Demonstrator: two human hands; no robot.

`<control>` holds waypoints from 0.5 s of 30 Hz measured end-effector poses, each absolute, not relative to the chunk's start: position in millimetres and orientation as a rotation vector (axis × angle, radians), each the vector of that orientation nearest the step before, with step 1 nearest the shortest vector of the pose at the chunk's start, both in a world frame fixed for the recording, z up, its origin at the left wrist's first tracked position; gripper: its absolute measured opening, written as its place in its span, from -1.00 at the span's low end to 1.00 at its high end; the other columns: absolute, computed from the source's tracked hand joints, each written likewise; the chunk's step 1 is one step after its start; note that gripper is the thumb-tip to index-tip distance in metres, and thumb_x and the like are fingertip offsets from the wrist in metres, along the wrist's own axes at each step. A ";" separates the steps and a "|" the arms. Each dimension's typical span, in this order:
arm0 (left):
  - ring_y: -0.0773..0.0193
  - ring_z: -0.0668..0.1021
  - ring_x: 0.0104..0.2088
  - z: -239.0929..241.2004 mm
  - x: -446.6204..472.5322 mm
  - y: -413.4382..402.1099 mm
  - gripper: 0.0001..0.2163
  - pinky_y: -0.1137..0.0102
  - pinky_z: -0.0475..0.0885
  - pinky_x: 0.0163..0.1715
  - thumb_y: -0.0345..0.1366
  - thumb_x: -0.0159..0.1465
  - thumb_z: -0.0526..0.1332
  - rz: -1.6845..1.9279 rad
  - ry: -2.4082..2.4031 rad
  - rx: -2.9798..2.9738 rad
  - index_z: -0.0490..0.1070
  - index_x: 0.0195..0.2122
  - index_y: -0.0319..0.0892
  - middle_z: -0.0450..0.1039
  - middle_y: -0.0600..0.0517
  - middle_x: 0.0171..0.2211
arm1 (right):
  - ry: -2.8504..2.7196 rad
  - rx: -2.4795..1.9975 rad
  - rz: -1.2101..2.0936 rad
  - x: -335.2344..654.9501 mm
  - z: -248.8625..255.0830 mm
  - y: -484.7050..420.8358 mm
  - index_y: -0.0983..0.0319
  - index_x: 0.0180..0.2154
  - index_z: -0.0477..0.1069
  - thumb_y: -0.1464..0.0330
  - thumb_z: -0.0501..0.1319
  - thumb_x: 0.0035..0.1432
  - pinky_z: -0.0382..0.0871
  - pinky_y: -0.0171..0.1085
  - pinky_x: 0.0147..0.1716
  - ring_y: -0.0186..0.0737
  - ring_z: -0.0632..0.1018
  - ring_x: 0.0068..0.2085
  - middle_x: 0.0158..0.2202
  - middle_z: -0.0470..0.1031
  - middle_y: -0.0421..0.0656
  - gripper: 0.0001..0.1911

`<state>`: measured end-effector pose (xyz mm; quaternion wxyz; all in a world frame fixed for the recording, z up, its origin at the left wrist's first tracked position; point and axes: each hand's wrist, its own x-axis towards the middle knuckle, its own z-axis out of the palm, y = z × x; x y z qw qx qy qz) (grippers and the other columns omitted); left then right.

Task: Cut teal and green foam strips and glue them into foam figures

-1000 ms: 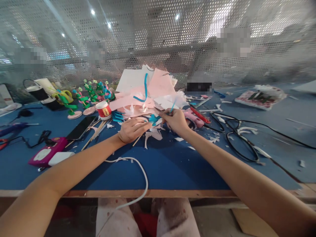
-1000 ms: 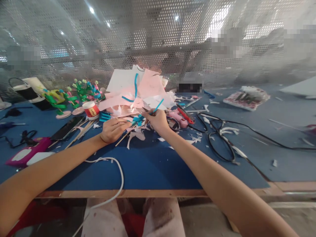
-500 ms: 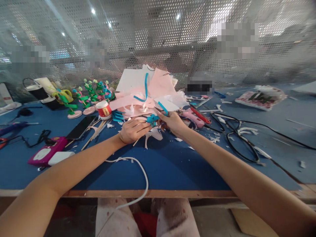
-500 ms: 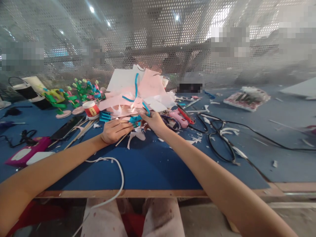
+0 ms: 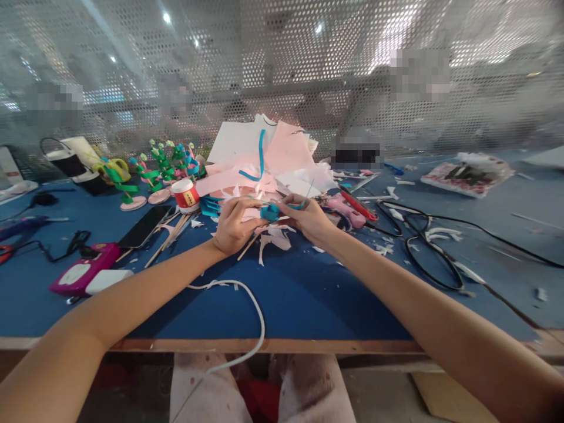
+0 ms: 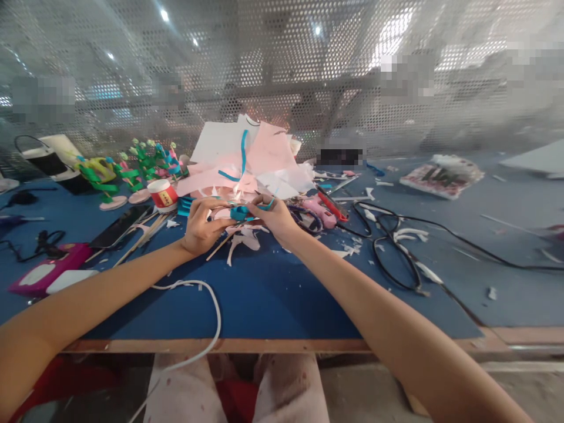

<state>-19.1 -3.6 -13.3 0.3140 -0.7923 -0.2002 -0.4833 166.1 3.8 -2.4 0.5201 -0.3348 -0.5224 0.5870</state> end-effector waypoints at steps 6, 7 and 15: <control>0.27 0.40 -0.09 -15.1 -20.4 1.1 -0.94 0.31 0.39 -0.10 -0.34 0.18 0.22 -1.353 -0.509 -2.122 0.48 -0.41 -0.14 0.43 0.00 -0.16 | -1.197 -0.758 1.381 163.5 -4.7 2.1 0.20 -0.45 0.25 0.23 0.42 -0.28 0.45 -0.31 -0.37 -0.40 0.51 -0.48 -0.53 0.43 -0.35 -0.60; 0.27 0.41 -0.08 -15.5 -20.8 1.7 -0.95 0.30 0.40 -0.09 -0.36 0.18 0.22 -1.357 -0.499 -2.144 0.48 -0.40 -0.14 0.44 0.00 -0.15 | -1.197 -0.757 1.373 163.1 -5.2 2.0 0.19 -0.41 0.27 0.25 0.41 -0.24 0.46 -0.29 -0.36 -0.40 0.51 -0.48 -0.51 0.44 -0.35 -0.62; 0.20 0.41 0.09 -19.7 -24.0 4.5 -0.84 0.17 0.40 0.05 -0.39 0.28 0.05 -1.169 -0.488 -2.467 0.42 -0.29 -0.24 0.43 -0.13 -0.01 | -1.184 -0.747 1.553 161.4 -4.0 0.7 0.20 -0.24 0.39 0.45 0.12 0.13 0.43 -0.23 -0.21 -0.35 0.54 -0.33 -0.31 0.51 -0.19 -0.86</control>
